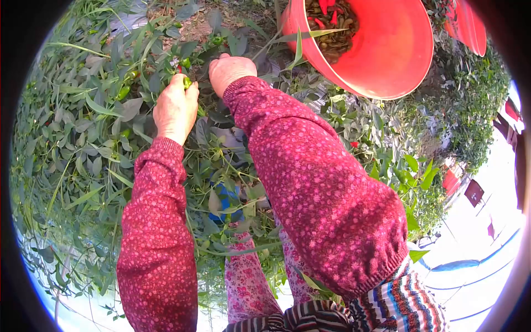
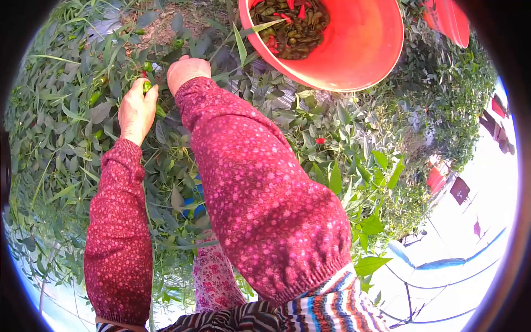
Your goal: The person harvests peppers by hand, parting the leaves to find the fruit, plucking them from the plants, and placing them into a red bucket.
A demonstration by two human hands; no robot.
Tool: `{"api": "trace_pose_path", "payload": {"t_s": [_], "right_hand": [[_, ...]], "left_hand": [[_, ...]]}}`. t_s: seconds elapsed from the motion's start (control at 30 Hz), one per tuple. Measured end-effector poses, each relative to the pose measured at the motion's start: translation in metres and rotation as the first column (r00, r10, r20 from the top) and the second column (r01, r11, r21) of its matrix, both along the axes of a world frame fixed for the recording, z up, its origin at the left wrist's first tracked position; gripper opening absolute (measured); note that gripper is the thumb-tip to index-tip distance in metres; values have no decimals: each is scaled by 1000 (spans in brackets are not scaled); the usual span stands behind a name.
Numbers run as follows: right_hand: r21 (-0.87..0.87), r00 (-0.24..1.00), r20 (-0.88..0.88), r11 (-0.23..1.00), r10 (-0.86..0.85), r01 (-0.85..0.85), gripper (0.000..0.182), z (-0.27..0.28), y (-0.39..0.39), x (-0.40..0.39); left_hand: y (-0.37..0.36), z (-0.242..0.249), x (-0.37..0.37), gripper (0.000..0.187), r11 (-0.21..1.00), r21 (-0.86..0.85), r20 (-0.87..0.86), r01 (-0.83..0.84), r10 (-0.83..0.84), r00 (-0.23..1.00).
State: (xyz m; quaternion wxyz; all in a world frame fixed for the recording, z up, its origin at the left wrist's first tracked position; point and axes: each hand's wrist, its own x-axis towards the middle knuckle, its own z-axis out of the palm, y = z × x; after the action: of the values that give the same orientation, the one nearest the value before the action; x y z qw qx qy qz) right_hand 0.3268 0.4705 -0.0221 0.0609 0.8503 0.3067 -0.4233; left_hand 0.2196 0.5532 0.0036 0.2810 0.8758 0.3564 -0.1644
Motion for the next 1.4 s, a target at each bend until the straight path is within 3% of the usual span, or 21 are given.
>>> {"api": "trace_pose_path", "payload": {"t_s": [0.07,0.23,0.27,0.33,0.4,0.43,0.5,0.53,0.57,0.63,0.67,0.7,0.77,0.83,0.9,0.97,1.1,1.17,1.23,1.3,1.4], "right_hand": [[-32,999,-2,998,46,-46,29,5,-1,1],[-132,985,-100,979,141,-153,28,2,-11,12],[-81,989,-116,991,95,-105,30,3,-15,12],[53,994,-105,998,-33,39,37,3,-27,13],[246,952,-200,928,-233,279,36,-1,-43,19],[325,902,-274,851,-332,412,34,1,-49,21],[285,627,-597,598,-500,749,29,-19,-63,21],[293,551,-668,504,-500,812,24,-12,-68,20],[293,552,-668,505,-499,812,24,1,-71,19],[92,334,-716,391,-613,916,26,23,-78,17],[64,255,-758,322,-600,945,27,23,-85,14],[63,254,-759,321,-599,945,27,23,-90,12],[-51,43,-837,156,-546,986,28,26,-96,7],[-122,-166,-913,-139,-372,983,24,33,-105,6],[-130,-182,-955,-219,-233,967,23,45,-113,11],[-169,-200,-959,-158,-202,973,25,60,-119,11],[-255,-276,-960,-243,-54,936,25,66,-146,11],[-218,-244,-965,-227,-94,949,27,77,-152,11],[-265,-298,-951,-281,-84,923,28,76,-153,2],[-290,-314,-949,-286,-41,913,27,72,-154,-5],[-294,-303,-953,-298,16,908,26,81,-151,-17]], "left_hand": [[-1,0,-8,32,1000,2,34,15,-15,999],[-4,15,1,32,995,-97,-124,26,-38,992],[-3,9,-3,32,999,-41,28,24,-23,999],[0,2,-7,33,998,-58,57,-26,29,998],[5,3,-5,35,993,-104,63,-64,70,996],[8,-1,-7,35,993,-100,59,-68,74,995],[15,-12,-13,36,951,-264,125,-162,200,972],[18,-18,-17,34,959,-244,180,-140,187,966],[19,-12,-14,34,959,-244,180,-141,188,966],[22,-2,-12,29,859,-446,99,-251,326,940],[23,-4,-12,25,855,-461,145,-238,337,930],[24,-3,-11,25,855,-461,144,-238,336,931],[27,1,-10,23,800,-539,112,-263,378,919],[27,0,-8,22,794,-552,131,-256,385,913],[26,-2,-5,21,749,-607,108,-266,409,906],[27,1,0,20,744,-612,106,-268,414,904],[40,-5,3,20,627,-671,73,-396,588,806],[44,18,11,20,560,-728,-41,-395,539,841],[33,32,15,17,466,-863,25,-196,425,905],[16,39,15,17,406,-906,16,-123,323,946],[-9,46,15,18,348,-915,-71,-204,360,930]]}}
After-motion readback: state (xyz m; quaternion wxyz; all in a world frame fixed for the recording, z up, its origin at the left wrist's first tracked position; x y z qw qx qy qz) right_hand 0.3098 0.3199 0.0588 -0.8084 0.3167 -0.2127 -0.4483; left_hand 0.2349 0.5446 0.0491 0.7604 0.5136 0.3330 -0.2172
